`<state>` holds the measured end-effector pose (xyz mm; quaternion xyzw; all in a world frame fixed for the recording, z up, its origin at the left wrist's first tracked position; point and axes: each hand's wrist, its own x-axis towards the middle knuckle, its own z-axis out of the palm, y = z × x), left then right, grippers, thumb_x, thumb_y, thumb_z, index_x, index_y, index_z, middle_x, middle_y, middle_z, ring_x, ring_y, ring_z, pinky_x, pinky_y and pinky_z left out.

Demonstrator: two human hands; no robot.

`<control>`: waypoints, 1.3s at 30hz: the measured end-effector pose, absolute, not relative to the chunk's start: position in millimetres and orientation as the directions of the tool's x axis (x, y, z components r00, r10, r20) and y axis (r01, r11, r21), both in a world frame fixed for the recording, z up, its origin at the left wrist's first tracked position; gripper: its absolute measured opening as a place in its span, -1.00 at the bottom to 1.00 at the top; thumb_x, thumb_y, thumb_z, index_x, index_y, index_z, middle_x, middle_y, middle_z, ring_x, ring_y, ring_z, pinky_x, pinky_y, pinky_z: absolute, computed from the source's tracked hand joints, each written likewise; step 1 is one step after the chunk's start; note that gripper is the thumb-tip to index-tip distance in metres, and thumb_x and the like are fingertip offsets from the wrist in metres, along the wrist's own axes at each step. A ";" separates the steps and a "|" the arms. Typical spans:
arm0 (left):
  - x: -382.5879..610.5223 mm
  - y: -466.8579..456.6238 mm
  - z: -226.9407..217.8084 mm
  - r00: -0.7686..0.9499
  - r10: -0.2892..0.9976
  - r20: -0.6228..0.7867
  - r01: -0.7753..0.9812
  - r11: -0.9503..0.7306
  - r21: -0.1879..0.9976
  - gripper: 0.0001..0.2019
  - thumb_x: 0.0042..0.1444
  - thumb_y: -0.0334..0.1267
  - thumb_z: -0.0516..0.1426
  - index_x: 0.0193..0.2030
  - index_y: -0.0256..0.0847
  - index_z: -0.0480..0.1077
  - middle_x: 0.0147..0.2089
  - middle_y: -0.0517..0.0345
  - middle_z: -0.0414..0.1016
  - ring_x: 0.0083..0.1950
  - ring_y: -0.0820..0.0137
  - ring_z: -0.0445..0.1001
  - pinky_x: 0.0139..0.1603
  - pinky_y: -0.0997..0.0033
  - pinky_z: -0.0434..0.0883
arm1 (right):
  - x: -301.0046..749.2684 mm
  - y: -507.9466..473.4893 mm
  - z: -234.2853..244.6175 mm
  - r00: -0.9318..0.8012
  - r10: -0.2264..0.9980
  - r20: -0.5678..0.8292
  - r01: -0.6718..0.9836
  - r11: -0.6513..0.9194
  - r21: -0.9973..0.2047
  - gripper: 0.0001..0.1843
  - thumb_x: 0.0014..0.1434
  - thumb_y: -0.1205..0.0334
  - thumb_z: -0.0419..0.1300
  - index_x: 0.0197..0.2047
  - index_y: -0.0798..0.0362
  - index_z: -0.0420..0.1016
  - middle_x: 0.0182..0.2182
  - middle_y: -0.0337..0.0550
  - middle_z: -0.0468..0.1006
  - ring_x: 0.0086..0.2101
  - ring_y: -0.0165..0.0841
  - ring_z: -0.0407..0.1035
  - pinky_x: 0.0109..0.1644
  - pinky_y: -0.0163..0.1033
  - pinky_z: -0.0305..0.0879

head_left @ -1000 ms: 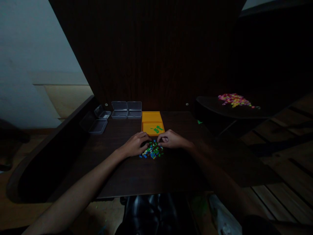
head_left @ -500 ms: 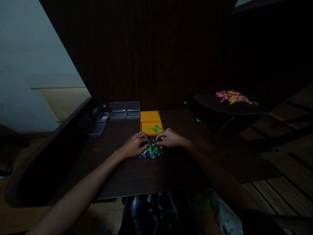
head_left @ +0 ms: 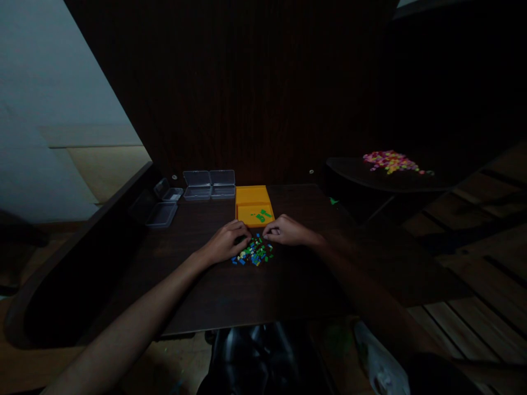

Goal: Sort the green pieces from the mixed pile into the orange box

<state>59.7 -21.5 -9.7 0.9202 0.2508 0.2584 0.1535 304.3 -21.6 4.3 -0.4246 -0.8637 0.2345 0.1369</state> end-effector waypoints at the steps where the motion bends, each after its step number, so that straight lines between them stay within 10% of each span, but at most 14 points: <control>1: 60.0 -21.7 -8.9 0.727 0.545 0.417 0.374 -0.824 0.425 -0.84 0.27 -0.29 0.05 -0.21 -0.21 0.47 -0.21 0.04 0.48 -0.12 0.32 0.42 -0.05 0.32 0.38 | 304.5 -20.8 3.3 -0.600 0.799 0.042 0.670 0.530 -0.519 -0.80 0.17 0.28 0.20 -0.21 0.10 0.64 -0.50 -0.22 0.53 -0.50 -0.47 0.32 -0.37 -0.37 0.11; 12: 61.4 -10.2 -12.1 0.404 0.689 0.602 0.587 -0.700 0.408 -0.85 0.25 -0.27 0.10 -0.20 -0.21 0.50 -0.18 0.04 0.42 -0.09 0.27 0.36 -0.01 0.21 0.33 | 307.7 -8.9 -1.9 -0.320 0.906 0.277 0.703 0.423 -0.572 -0.77 0.21 0.22 0.15 -0.24 0.17 0.61 -0.58 -0.26 0.45 -0.57 -0.51 0.20 -0.45 -0.38 0.01; 22: 70.2 5.7 -21.9 0.186 0.881 0.435 0.721 -0.423 0.548 -0.90 0.13 -0.23 0.22 -0.32 -0.13 0.58 -0.16 0.09 0.38 -0.01 0.21 0.31 0.06 0.11 0.27 | 305.9 3.2 -9.2 -0.173 0.962 0.211 0.794 0.263 -0.548 -0.80 0.11 0.30 0.20 -0.30 0.15 0.66 -0.56 -0.20 0.52 -0.56 -0.48 0.24 -0.43 -0.35 0.04; 31: 68.9 12.6 -27.0 0.199 0.923 0.329 0.691 -0.370 0.621 -0.88 0.12 -0.23 0.21 -0.30 -0.12 0.59 -0.18 0.08 0.38 -0.04 0.19 0.32 0.07 0.04 0.29 | 311.4 -3.0 -4.3 -0.301 0.908 0.293 0.640 0.420 -0.643 -0.61 0.19 0.04 0.12 -0.26 0.18 0.63 -0.62 -0.27 0.35 -0.56 -0.48 0.13 -0.47 -0.37 0.00; 39: 62.7 11.4 -21.7 0.231 0.912 0.339 0.599 -0.408 0.689 -0.82 0.17 -0.28 0.12 -0.25 -0.16 0.58 -0.20 0.10 0.42 -0.08 0.29 0.41 0.07 0.20 0.36 | 297.4 -18.0 -4.3 -0.589 0.783 0.201 0.600 0.590 -0.540 -0.73 0.14 0.31 0.15 -0.17 0.12 0.65 -0.60 -0.28 0.43 -0.60 -0.53 0.13 -0.44 -0.37 0.04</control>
